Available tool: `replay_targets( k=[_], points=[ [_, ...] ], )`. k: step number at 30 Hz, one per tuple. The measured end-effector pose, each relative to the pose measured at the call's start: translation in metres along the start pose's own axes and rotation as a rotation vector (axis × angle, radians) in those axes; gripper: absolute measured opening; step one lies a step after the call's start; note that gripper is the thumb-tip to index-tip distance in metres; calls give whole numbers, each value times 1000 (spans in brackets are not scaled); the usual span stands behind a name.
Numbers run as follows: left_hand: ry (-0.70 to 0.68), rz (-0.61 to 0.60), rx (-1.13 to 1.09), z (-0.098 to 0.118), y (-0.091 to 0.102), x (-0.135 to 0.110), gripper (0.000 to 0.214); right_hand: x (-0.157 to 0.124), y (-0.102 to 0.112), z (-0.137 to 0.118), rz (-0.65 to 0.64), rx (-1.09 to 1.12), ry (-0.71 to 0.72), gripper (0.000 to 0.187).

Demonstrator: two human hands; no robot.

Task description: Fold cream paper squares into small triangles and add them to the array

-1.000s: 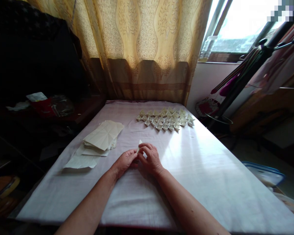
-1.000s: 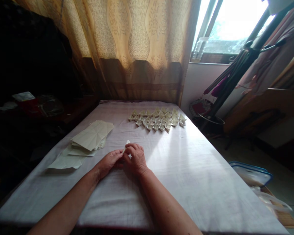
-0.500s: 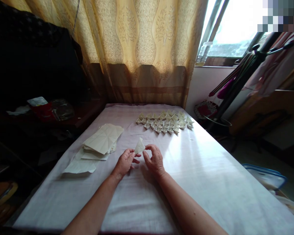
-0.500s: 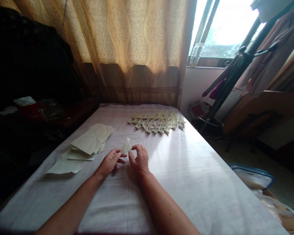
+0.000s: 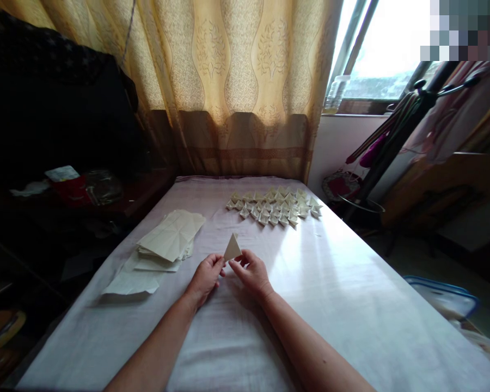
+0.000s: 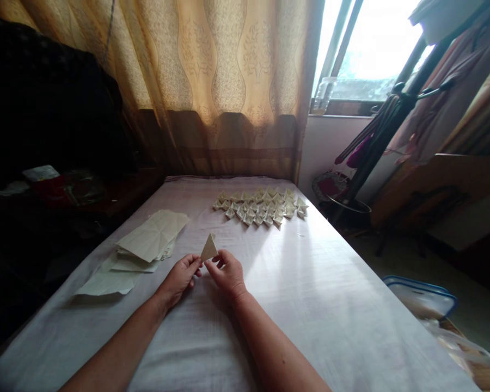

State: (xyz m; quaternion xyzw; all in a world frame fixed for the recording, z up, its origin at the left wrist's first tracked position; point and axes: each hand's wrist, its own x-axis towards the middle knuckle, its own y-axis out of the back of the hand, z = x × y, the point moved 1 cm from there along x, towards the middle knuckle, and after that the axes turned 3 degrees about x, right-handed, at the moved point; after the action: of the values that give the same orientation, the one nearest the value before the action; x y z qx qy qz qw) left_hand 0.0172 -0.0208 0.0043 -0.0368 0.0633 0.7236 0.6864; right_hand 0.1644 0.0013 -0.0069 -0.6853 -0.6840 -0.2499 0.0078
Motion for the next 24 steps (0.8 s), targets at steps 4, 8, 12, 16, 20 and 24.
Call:
replay_targets(
  k=[4,8,12,16,20,24],
  points=[
    [10,-57,22,0,-4,-2,40,-2,-4,0,-49,9,-2,17],
    [12,-66,54,-2,-5,-1,40,-2,-7,2,-59,-19,-13,21],
    [27,-51,114,-7,-5,3,39,-1,-7,5,-63,-76,-19,21],
    [49,-38,181,-11,-6,5,35,0,-7,6,-74,-124,-41,18],
    [64,-50,232,-11,-5,5,32,0,-8,5,-85,-153,-68,18],
    [59,-44,267,-7,0,8,32,3,-6,5,-101,-171,-85,17]
  ],
)
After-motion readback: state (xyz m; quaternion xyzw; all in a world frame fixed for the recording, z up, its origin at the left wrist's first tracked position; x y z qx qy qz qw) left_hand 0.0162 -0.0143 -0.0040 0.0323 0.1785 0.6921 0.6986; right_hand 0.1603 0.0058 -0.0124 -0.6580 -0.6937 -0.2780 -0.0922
